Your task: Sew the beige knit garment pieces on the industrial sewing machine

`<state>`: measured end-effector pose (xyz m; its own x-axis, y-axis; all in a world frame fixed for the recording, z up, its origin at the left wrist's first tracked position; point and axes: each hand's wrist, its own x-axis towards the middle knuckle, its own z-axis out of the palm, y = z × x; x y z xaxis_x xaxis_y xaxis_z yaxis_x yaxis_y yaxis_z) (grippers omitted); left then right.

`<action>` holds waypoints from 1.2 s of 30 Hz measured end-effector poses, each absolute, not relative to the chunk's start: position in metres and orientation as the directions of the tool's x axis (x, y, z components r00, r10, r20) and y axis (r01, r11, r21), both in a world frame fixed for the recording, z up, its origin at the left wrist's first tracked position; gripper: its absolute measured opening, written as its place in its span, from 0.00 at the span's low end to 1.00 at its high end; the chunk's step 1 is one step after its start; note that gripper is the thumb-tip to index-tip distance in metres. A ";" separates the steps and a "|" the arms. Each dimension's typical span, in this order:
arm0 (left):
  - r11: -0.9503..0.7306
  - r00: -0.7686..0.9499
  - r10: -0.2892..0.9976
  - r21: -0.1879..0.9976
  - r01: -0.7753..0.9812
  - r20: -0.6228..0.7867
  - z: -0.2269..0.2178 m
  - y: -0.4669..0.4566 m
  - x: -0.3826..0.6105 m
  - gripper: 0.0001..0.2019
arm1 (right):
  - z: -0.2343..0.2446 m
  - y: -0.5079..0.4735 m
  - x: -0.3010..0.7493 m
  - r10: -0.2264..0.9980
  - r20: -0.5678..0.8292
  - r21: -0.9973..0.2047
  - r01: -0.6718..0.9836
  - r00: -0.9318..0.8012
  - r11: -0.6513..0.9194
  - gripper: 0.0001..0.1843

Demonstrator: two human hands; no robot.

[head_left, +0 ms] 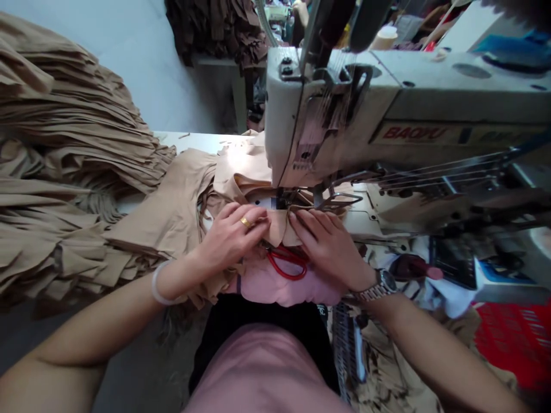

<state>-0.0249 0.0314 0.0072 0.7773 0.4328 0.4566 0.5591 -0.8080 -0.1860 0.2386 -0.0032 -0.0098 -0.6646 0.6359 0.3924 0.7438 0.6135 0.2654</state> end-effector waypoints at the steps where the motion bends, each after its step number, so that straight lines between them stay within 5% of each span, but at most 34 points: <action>1: -0.811 0.777 0.440 -0.172 0.560 0.450 0.009 0.028 -0.023 0.11 | -0.010 -0.004 0.237 0.633 0.406 0.248 0.746 -0.659 0.618 0.25; 7: -0.706 0.691 0.604 -0.137 0.695 0.396 0.014 0.013 -0.010 0.16 | -0.004 -0.010 0.227 0.690 0.429 0.198 0.806 -0.583 0.558 0.25; 11: -0.734 0.722 0.565 -0.158 0.661 0.399 0.010 0.011 -0.006 0.18 | -0.006 -0.013 0.220 0.626 0.509 0.199 0.788 -0.591 0.582 0.19; 19: -0.717 0.710 0.600 -0.145 0.682 0.369 0.007 0.007 -0.002 0.19 | -0.014 -0.015 0.207 0.724 0.555 -0.050 0.852 -0.410 0.521 0.20; 27: -0.715 0.688 0.596 -0.116 0.689 0.414 0.002 0.008 0.005 0.16 | -0.006 -0.022 0.196 0.761 0.470 0.086 0.881 -0.447 0.464 0.22; 36: -0.732 0.706 0.575 -0.125 0.670 0.413 0.001 0.008 0.003 0.18 | -0.008 -0.022 0.198 0.763 0.450 0.068 0.870 -0.464 0.489 0.22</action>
